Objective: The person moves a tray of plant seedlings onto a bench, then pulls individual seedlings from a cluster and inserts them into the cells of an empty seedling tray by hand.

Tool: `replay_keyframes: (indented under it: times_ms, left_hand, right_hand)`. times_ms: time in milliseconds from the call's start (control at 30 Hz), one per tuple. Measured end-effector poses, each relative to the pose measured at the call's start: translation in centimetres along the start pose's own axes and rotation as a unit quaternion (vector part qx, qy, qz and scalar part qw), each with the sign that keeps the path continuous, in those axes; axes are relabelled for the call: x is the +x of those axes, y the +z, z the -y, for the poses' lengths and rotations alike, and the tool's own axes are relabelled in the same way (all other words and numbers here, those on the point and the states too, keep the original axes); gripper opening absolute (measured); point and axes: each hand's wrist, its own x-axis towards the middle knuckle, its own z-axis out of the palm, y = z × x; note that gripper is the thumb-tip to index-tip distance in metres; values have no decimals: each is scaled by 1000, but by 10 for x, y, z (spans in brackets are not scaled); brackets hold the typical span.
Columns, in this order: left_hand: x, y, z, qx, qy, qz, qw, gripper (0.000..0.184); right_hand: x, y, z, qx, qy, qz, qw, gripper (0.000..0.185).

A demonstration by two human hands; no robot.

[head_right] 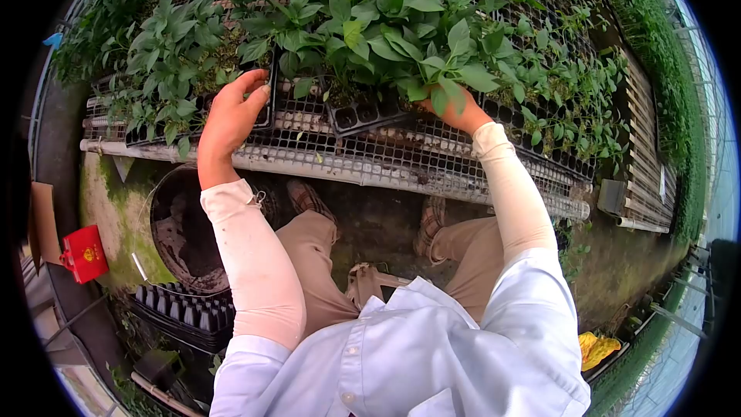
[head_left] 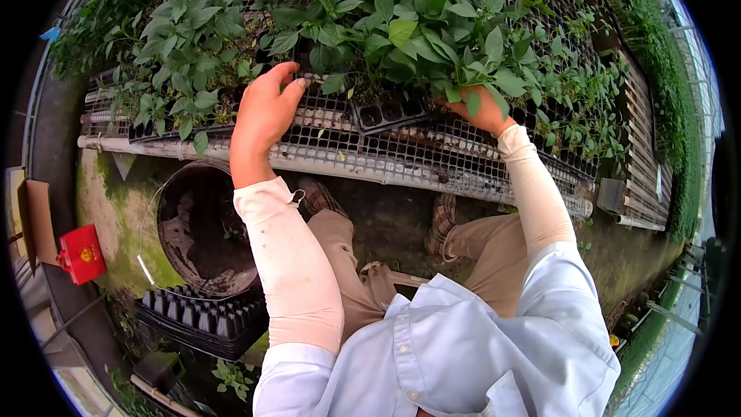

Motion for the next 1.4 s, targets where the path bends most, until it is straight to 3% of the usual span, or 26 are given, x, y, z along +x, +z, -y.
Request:
replay_keyframes:
  times_ms: [100,233,367,500,533,633,767,867,900,967,1000,1100,1167,1300,1333,1367,1400]
  left_hand:
    - [-3,0,-4,5,-4,14,1000,45]
    - [-4,-1,-9,5,-17,29,999,45]
    - [-5,-1,-11,4,-13,29,999,45]
    - [-4,-2,-4,10,0,23,1000,45]
    - [-3,-3,-4,10,-8,27,1000,45]
    - [-3,-4,-5,12,-17,30,999,45]
    - [-4,-3,-6,5,-9,20,1000,45]
    - [-6,-3,-6,4,-7,21,1000,45]
    - [-5,-4,-6,8,-4,19,1000,45]
    - [-4,-4,1,5,0,13,1000,45]
    - [-4,-4,5,2,-1,9,1000,45]
    - [-6,-4,4,-14,4,4,1000,45]
    - [-7,-2,2,-14,10,15,1000,44]
    - [-8,-6,-2,2,5,38,999,44]
    - [-8,-6,1,0,-4,53,999,44]
    - [-8,-4,5,0,-5,52,999,44]
    - [-7,-5,4,-6,-5,47,999,44]
  right_hand:
    - [-9,1,0,108,33,-26,993,26]
    - [-8,9,8,136,70,-147,977,29]
    - [-3,27,-6,44,40,-183,981,24]
    - [-6,41,-5,8,71,-195,978,19]
    - [-12,39,10,-90,97,-220,966,19]
    - [-12,41,12,-206,183,-157,948,28]
    - [-9,115,-67,-107,83,-358,924,33]
    - [-20,79,-24,-129,170,-234,949,41]
    - [-25,72,-3,-131,170,-238,947,41]
    - [-37,65,28,-55,205,-282,935,23]
    - [-41,64,44,23,186,-287,939,26]
    - [-37,77,63,-14,170,-278,945,22]
    - [-27,72,75,48,252,-244,935,28]
    - [-9,91,53,-42,225,-259,938,28]
    - [-8,96,53,-34,198,-341,918,23]
    - [-7,96,49,-33,197,-341,919,23]
    - [-3,91,51,-41,244,-279,928,23]
